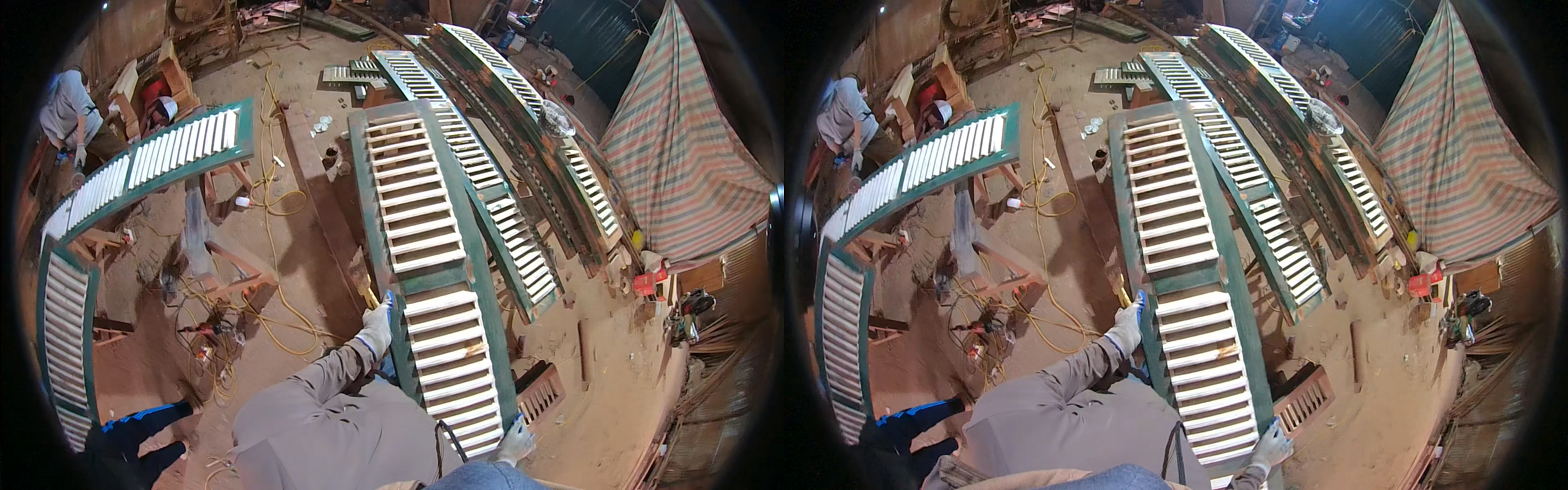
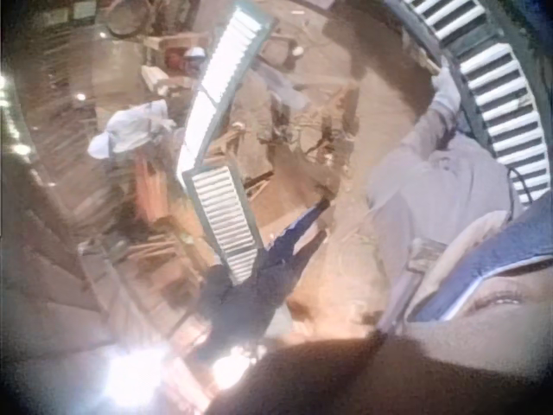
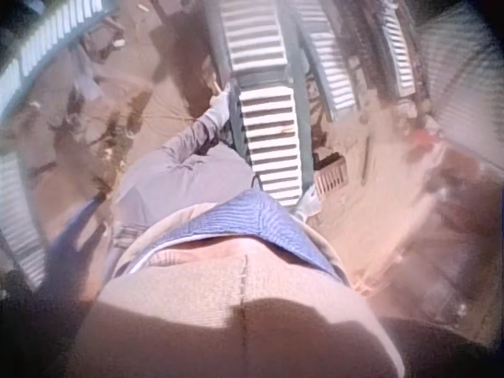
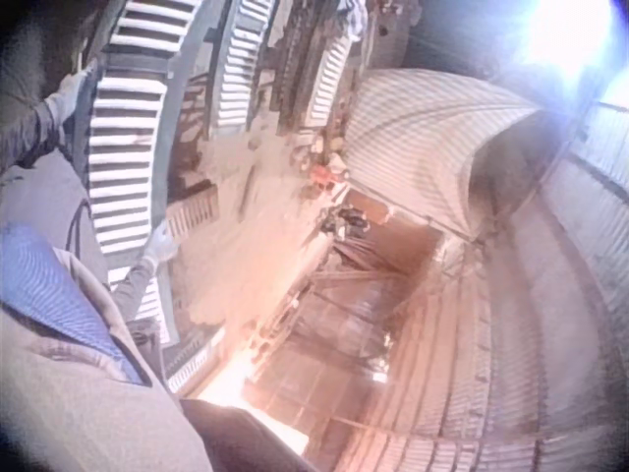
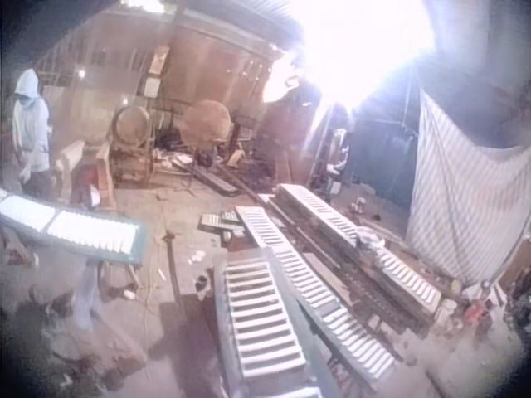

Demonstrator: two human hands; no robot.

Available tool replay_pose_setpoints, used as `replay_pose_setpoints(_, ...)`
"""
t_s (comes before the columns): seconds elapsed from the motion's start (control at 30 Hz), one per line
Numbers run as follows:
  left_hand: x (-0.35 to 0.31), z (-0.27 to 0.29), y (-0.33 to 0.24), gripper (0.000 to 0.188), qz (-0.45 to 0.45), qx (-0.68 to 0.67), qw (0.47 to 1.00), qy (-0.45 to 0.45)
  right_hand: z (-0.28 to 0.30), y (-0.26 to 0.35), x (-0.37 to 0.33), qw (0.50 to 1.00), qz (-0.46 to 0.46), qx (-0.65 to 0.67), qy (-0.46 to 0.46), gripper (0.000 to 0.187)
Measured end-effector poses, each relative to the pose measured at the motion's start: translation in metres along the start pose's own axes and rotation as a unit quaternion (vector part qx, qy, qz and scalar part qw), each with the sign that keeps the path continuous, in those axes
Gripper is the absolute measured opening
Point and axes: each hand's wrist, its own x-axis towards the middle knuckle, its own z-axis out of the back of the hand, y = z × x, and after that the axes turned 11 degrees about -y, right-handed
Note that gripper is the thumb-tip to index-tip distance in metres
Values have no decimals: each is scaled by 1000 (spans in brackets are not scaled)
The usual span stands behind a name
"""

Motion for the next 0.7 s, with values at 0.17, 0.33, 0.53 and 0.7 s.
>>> replay_pose_setpoints(0.17,52,-41,-37,38,-21,-31,999,-16,-20,82,77,993,95,29,-64,52)
replay_pose_setpoints(0.33,111,-117,-57,43,-33,-40,999,-7,-59,152,178,991,111,41,-57,52)
replay_pose_setpoints(0.53,166,-250,-74,34,-43,-127,990,33,-133,244,323,992,121,35,-17,54)
replay_pose_setpoints(0.7,180,-341,-115,47,11,-90,995,-28,-126,334,432,982,127,10,141,45)
